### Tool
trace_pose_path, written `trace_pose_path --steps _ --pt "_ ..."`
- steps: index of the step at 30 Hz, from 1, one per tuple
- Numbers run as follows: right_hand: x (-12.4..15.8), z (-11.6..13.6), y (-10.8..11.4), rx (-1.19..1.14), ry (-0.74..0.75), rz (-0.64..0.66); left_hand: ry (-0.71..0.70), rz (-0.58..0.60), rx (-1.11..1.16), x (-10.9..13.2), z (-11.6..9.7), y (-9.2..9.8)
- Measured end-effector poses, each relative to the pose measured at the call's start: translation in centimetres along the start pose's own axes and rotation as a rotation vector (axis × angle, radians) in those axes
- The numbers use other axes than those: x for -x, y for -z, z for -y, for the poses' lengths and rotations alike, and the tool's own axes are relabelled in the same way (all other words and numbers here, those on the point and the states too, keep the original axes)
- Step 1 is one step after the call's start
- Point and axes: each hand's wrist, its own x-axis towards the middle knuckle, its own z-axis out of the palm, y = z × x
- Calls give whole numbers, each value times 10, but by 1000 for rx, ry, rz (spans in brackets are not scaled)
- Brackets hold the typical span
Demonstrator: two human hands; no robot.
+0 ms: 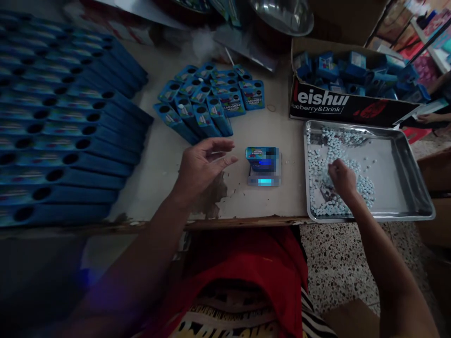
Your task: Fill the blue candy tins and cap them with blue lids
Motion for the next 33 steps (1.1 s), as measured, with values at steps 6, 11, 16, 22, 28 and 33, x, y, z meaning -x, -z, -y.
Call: trace_pose_path --steps 6,11,16,22,28,33 --pt "-21 4 24 -1217 -493 -46 -79 -7 -34 -3 -4 -1" --pt "-18 27 5 -1460 -660 -181 -127 27 13 -5 -6 -8" --pt "-10 53 -12 -1368 -665 98 -108 35 2 -3 -4 -1" --pt "-5 65 -12 -1037 -618 149 -90 72 -24 0 5 3" --pt "-15 106 -6 -1084 -569 378 -29 189 -36 -2 11 0" --pt "-19 145 -15 -985 -390 492 -12 233 -9 -2 17 1"
